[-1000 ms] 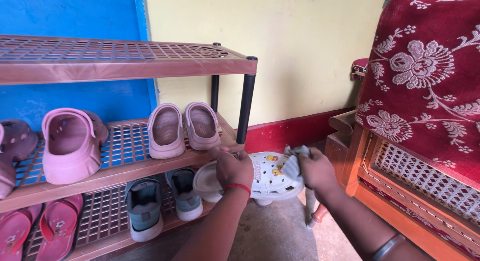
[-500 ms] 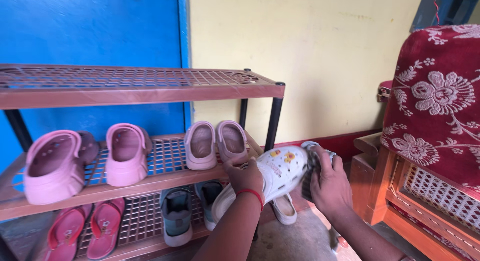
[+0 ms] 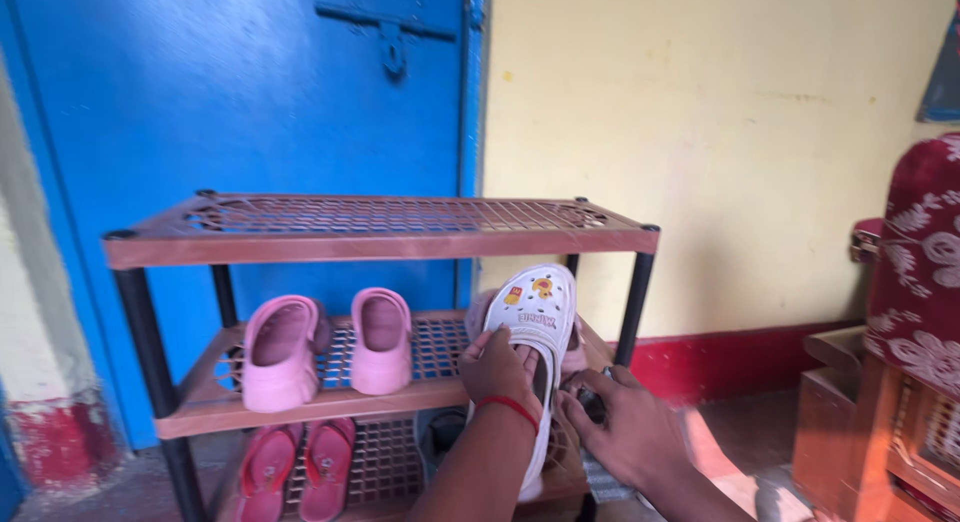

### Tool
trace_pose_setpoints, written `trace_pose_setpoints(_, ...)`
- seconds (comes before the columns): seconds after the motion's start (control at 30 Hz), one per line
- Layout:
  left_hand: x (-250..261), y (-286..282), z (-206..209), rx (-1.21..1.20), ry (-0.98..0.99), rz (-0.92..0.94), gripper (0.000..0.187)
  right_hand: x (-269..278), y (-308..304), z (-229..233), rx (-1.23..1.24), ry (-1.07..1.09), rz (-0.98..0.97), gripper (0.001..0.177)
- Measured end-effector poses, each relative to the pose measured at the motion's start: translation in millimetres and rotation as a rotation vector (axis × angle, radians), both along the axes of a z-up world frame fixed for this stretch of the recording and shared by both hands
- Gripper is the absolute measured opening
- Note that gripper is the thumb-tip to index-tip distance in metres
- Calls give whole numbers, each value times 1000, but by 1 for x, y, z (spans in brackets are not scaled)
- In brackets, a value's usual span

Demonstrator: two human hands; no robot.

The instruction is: The person wipes a teal sneaker and a white clog-style shoe with a cloth, cleaning the uppers and soles. The person places the cleaned shoes on a multi-tiered shoe rack.

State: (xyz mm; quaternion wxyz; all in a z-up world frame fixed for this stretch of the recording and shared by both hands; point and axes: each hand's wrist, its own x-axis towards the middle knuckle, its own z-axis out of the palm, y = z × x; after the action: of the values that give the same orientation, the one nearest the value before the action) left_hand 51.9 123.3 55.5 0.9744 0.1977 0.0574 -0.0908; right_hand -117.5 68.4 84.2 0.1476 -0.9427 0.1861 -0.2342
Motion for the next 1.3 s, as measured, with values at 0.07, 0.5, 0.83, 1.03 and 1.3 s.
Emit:
trace_pose_setpoints(0.07,-10,18,14,-30,-22,19,38,2,20,10,-102,-13,32,50)
trace_pose_setpoints(0.5,-53,117,167,87,-590,1,67,103,64,132,59,-161,69,47)
trace_pose_setpoints(0.83,49,186,174,968,-871,504,47,241,94,205,101,-168,19,52)
trace_pose_setpoints(1.03,83,192,145,1379,-839,633,50,291,104,210,75,-111,-8,52)
trace_pose_setpoints(1.3,91,182,130,1679,-963,686,64,325,92,198,248,-264,44,44)
